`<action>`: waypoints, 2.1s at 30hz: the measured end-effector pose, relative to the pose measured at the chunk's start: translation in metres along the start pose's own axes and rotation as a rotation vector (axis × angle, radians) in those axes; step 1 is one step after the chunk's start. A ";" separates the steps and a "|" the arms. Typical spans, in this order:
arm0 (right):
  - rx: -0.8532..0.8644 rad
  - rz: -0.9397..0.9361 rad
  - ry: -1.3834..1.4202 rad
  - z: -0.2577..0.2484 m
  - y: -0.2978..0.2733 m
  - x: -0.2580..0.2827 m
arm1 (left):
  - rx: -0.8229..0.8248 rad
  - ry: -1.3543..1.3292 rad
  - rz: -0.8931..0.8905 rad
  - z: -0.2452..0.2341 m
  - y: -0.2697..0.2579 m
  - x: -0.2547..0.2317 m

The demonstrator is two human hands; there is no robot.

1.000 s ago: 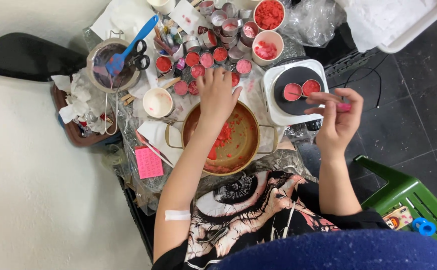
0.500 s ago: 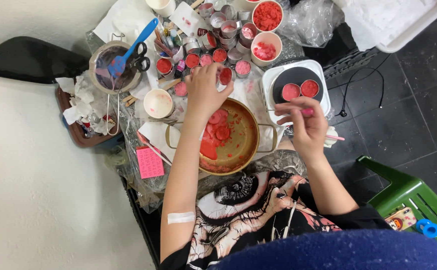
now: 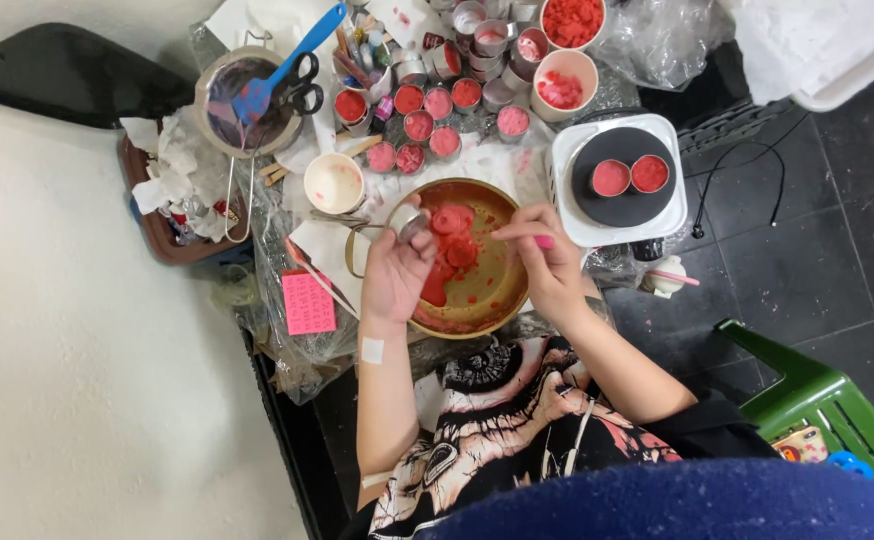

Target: Manually preparing and molding red wax into small containers for candle production.

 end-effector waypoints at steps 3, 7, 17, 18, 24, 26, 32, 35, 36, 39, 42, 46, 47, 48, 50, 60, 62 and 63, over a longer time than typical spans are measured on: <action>0.057 0.146 0.248 0.006 0.000 -0.024 | -0.058 -0.111 -0.070 0.002 -0.001 0.002; 0.242 0.296 0.150 0.011 0.003 -0.021 | -0.069 -0.131 -0.019 -0.004 -0.001 0.001; 0.183 0.354 -0.028 0.012 -0.003 -0.029 | -0.126 0.058 -0.052 -0.008 0.004 0.007; 0.164 0.359 0.061 0.011 -0.004 -0.027 | -0.155 0.092 -0.068 -0.008 0.004 0.007; 0.175 0.328 0.148 0.012 -0.002 -0.026 | -0.258 0.277 -0.119 -0.031 0.005 0.022; 0.177 0.316 0.156 0.012 -0.004 -0.029 | -0.236 0.359 -0.106 -0.023 0.002 0.023; 0.177 0.318 0.135 0.010 -0.007 -0.035 | -0.223 0.572 -0.131 -0.034 -0.003 0.027; 0.170 0.326 0.175 0.009 -0.006 -0.036 | -0.149 0.637 -0.159 -0.006 -0.005 0.021; 0.167 0.327 0.187 0.008 -0.007 -0.037 | -0.115 0.660 -0.180 0.008 -0.007 0.019; 0.160 0.307 0.196 0.008 -0.007 -0.039 | -0.096 0.678 -0.227 0.012 -0.006 0.016; 0.121 0.319 0.162 0.008 -0.006 -0.035 | -0.095 0.666 -0.231 0.012 -0.006 0.017; 0.081 0.270 0.233 0.007 -0.005 -0.032 | -0.106 0.662 -0.211 -0.007 -0.007 0.021; 0.083 0.261 0.242 0.007 -0.006 -0.033 | -0.092 0.671 -0.220 0.005 -0.008 0.018; 0.084 0.252 0.251 0.006 -0.008 -0.034 | -0.078 0.680 -0.232 0.017 -0.009 0.016; 0.095 0.246 0.277 0.006 -0.008 -0.035 | -0.073 0.689 -0.229 0.015 -0.009 0.016; 0.131 0.262 0.278 0.006 -0.010 -0.040 | -0.077 0.699 -0.223 0.014 -0.009 0.017; 0.126 0.263 0.284 0.006 -0.008 -0.036 | -0.069 0.698 -0.218 0.010 -0.009 0.018; 0.122 0.264 0.290 0.007 -0.007 -0.033 | -0.061 0.696 -0.212 0.008 -0.009 0.019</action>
Point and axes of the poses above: each hand's wrist, its own y-axis towards the middle knuckle, its own z-axis out of the palm, x = y × z, the point moved 2 cm from there along y, towards the middle knuckle
